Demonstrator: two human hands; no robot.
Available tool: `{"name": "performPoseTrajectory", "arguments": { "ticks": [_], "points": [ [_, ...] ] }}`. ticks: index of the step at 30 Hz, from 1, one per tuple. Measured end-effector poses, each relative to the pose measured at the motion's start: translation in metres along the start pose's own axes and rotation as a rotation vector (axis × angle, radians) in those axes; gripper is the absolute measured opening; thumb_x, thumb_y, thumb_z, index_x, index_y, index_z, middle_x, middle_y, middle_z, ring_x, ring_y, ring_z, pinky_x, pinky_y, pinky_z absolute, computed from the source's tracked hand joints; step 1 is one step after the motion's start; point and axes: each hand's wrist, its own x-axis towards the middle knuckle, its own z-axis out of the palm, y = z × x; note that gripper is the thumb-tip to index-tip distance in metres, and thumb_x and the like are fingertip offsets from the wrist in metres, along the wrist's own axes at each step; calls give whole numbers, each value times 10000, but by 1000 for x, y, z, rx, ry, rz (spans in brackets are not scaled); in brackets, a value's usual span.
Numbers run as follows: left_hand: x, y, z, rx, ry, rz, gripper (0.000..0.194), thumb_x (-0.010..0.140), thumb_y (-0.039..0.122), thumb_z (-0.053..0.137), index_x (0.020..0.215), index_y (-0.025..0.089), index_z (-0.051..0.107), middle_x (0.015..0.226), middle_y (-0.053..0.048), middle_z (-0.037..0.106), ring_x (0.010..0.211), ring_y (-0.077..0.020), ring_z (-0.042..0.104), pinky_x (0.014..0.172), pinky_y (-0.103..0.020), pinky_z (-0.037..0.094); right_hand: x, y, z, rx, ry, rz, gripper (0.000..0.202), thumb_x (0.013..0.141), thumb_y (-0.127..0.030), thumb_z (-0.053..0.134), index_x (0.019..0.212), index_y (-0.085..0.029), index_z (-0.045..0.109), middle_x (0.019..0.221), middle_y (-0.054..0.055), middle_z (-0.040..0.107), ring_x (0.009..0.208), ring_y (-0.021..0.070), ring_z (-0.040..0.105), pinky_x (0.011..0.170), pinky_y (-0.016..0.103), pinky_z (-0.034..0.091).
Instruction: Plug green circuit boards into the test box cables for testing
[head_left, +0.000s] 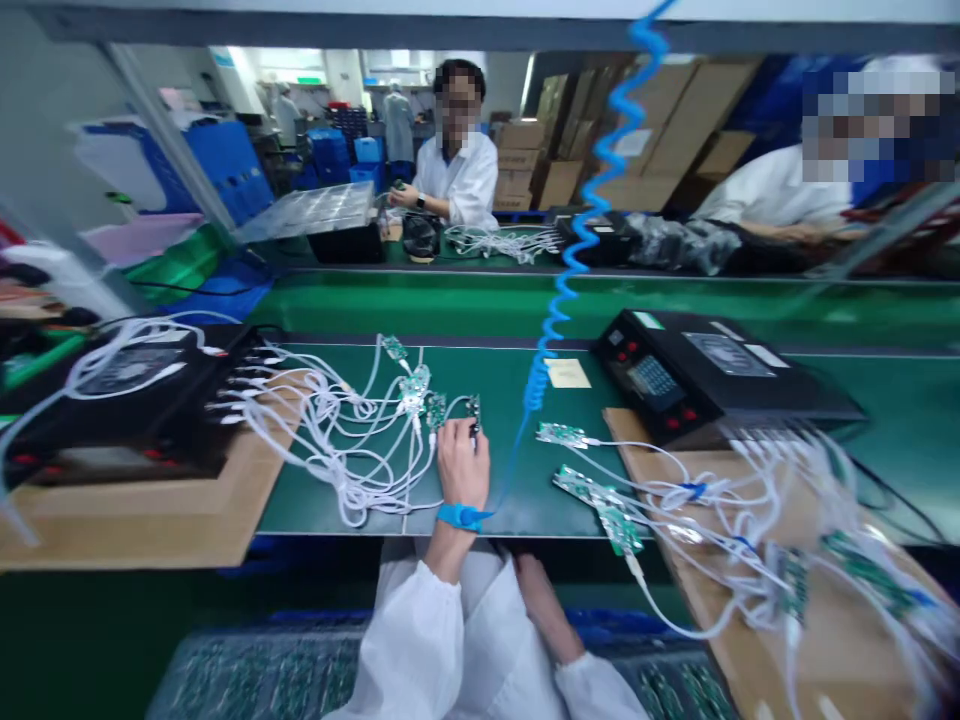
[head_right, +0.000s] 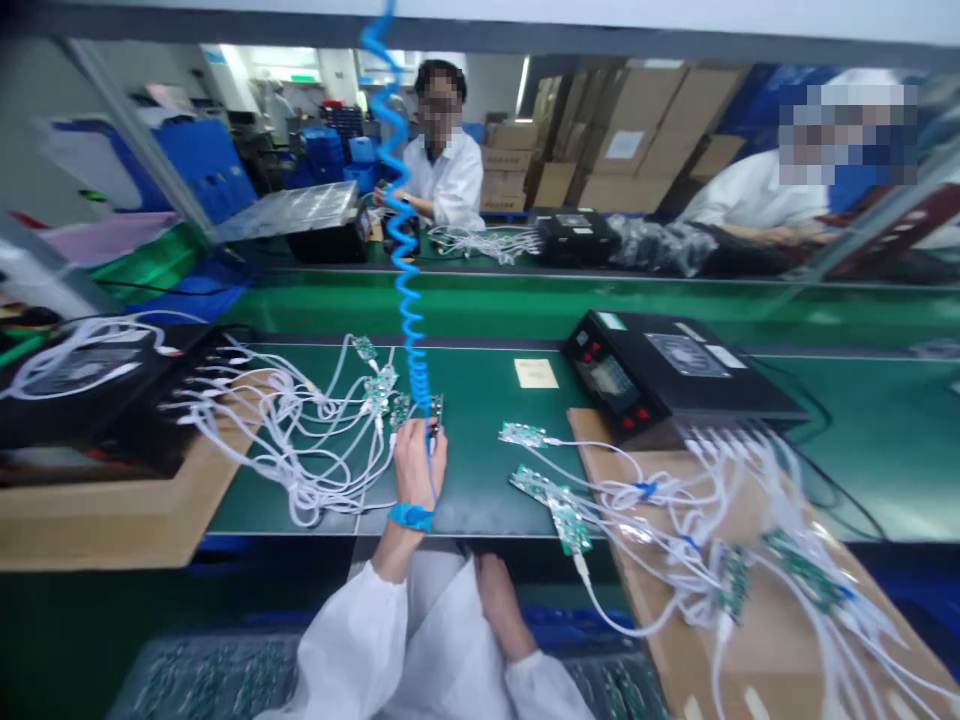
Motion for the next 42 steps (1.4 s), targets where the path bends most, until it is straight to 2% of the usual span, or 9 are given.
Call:
{"name": "performPoseTrajectory", "arguments": {
  "ticks": [3,6,7,10,13,19,27,34,42],
  "points": [
    [1,-4,2,-29,13,7,135,929,169,592,1024,179,687,1003,-102,660,963,-263,632,923,-427,526,-32,-19,-35,54,-101,-82,221,988,-241,551,859,-225,730,849,74,748,832,255,745,713,327,559],
    [3,-8,3,-74,-3,-2,140,941,235,591,1028,181,685,1012,-101,659,947,-260,641,907,-428,536,-35,-70,-71,269,-145,-199,303,1042,-351,509,849,-233,711,778,22,721,727,176,699,698,271,515],
    [3,-9,3,-82,-9,-4,149,944,250,586,1031,179,683,1009,-101,659,948,-262,642,903,-430,539,-25,-87,-79,320,-60,-207,314,1048,-375,505,858,-226,705,748,15,703,687,162,675,690,263,506],
    [3,-14,1,-100,-37,5,187,945,275,575,1066,170,670,1018,-107,665,964,-269,644,897,-438,546,24,-124,-89,307,250,-191,259,1038,-364,518,992,-199,713,944,64,712,762,165,673,730,272,511],
    [2,-16,-1,-121,-54,23,238,945,275,555,1131,161,651,1055,-120,675,989,-277,642,898,-444,548,74,-141,-80,205,264,-77,249,1022,-337,559,1116,-160,706,1081,107,698,790,178,682,783,304,523],
    [1,-19,-2,-177,-28,-21,263,955,252,510,1168,173,641,1044,-115,670,968,-268,640,863,-430,555,110,-147,-64,157,170,39,179,976,-324,630,988,-173,725,1018,83,724,934,215,708,806,298,504],
    [1,-24,1,-189,-8,-21,270,909,202,550,1163,180,639,1034,-114,668,967,-270,646,854,-424,545,115,-145,-62,152,177,84,189,942,-388,660,951,-214,732,1022,55,740,952,213,714,759,296,485],
    [1,-22,1,-201,2,-32,239,938,250,541,1146,178,636,1045,-122,676,972,-275,657,855,-433,548,117,-144,-57,186,247,79,145,905,-324,715,881,-182,726,934,58,725,855,185,693,750,279,482],
    [1,-21,0,-183,-3,-35,234,941,270,548,1137,181,639,1045,-124,682,965,-274,653,850,-429,547,117,-142,-55,183,261,85,154,921,-352,696,949,-207,739,983,41,733,912,197,703,773,294,487]
  ]
}}
